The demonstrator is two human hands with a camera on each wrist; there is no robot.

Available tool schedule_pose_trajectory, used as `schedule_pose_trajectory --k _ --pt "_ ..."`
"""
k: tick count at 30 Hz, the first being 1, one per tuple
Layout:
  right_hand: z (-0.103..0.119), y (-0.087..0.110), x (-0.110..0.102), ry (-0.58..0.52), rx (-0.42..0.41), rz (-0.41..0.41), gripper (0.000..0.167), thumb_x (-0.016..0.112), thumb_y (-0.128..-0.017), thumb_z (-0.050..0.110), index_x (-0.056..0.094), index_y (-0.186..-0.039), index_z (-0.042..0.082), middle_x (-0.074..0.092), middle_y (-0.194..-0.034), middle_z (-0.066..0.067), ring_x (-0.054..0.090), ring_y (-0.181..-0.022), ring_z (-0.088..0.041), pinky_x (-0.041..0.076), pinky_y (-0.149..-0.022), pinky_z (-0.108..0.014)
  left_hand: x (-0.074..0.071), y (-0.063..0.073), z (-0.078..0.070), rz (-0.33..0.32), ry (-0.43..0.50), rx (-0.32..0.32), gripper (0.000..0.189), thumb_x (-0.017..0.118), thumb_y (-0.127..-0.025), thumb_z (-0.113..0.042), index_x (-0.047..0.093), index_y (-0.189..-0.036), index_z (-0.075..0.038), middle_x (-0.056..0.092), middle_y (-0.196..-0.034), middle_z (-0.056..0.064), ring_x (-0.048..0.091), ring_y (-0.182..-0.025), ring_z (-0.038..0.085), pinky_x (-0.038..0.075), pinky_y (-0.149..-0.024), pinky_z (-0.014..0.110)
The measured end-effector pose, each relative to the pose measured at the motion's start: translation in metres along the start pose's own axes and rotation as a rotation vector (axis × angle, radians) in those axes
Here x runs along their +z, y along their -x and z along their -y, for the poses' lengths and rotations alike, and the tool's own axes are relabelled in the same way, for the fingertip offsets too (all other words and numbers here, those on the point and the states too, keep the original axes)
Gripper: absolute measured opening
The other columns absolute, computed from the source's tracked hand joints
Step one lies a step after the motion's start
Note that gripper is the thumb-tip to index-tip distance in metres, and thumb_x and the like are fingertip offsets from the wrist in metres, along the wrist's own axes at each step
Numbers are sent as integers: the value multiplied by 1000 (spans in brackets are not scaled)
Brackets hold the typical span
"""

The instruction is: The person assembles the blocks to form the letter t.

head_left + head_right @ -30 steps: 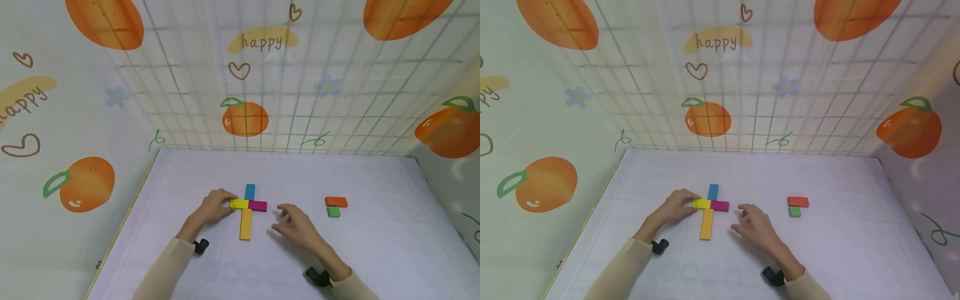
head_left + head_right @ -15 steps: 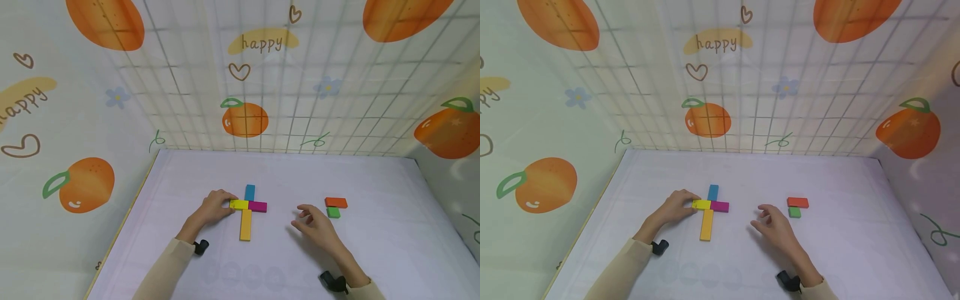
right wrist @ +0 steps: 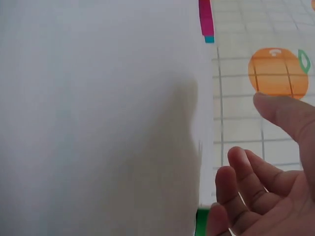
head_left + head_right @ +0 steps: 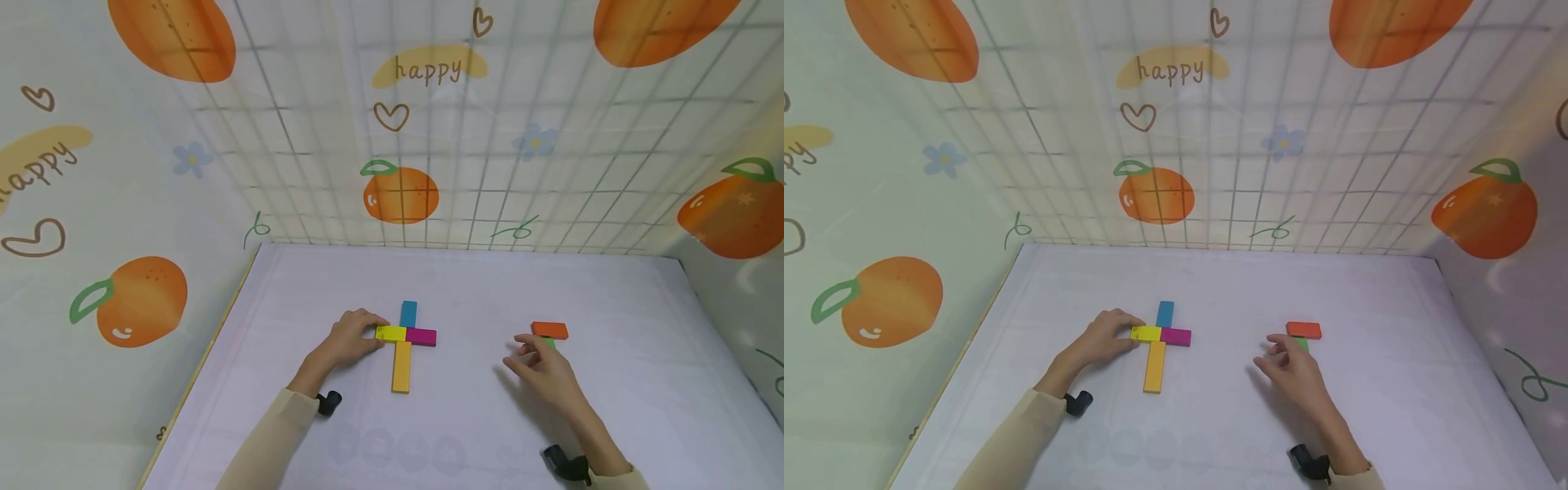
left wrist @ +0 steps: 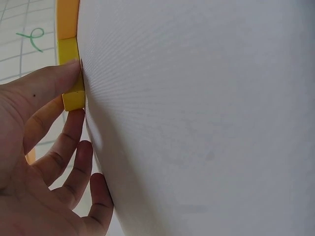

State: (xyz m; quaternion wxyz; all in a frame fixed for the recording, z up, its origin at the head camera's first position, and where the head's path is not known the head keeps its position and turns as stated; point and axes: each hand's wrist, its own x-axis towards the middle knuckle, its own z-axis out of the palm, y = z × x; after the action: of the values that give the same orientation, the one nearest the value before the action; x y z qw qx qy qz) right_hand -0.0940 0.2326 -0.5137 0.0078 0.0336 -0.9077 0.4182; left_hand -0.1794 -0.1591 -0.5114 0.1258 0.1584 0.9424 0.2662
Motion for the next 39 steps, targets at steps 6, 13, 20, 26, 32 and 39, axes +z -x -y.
schedule_pose_trajectory --k 6,13,20,26,32,39 --pt "-6 2 -11 18 36 -7 55 76 -91 32 57 -132 1 65 -105 -8 61 -90 -24 50 -72 -31 0 0 0 -4 -2 6 37 78 -88 -25 71 -124 -26 63 -123 -1 50 -117 26 40 -96 52" --pt "-12 5 -21 11 107 -6 61 72 -92 41 54 -135 1 64 -111 -11 61 -95 -27 50 -74 -32 0 -1 -1 -9 -12 14 37 78 -88 -25 71 -124 -26 63 -123 -1 51 -116 26 41 -95 51" --pt "-19 5 -26 22 121 -50 55 71 -94 37 54 -131 1 64 -108 -11 61 -93 -27 50 -68 -29 1 -1 0 0 -11 -4 36 78 -88 -26 71 -124 -26 62 -124 -1 50 -117 27 40 -97 53" --pt "-24 6 -29 30 165 -64 55 72 -94 34 51 -132 0 63 -107 -13 62 -95 -32 49 -67 -27 0 -1 -1 4 -6 -15 36 78 -88 -26 71 -124 -27 62 -124 0 49 -118 27 39 -97 53" --pt "-29 5 -33 47 216 -65 55 71 -94 32 50 -131 -2 63 -107 -16 62 -99 -35 49 -67 -29 0 -1 -1 2 -5 -17 36 78 -88 -26 71 -124 -27 62 -125 0 49 -119 27 39 -98 54" --pt "-32 4 -35 42 253 -51 59 72 -93 34 49 -131 -5 63 -104 -16 61 -100 -37 49 -68 -29 2 -1 1 0 -5 -8 36 78 -88 -26 71 -124 -27 62 -125 -1 49 -118 27 39 -98 54"
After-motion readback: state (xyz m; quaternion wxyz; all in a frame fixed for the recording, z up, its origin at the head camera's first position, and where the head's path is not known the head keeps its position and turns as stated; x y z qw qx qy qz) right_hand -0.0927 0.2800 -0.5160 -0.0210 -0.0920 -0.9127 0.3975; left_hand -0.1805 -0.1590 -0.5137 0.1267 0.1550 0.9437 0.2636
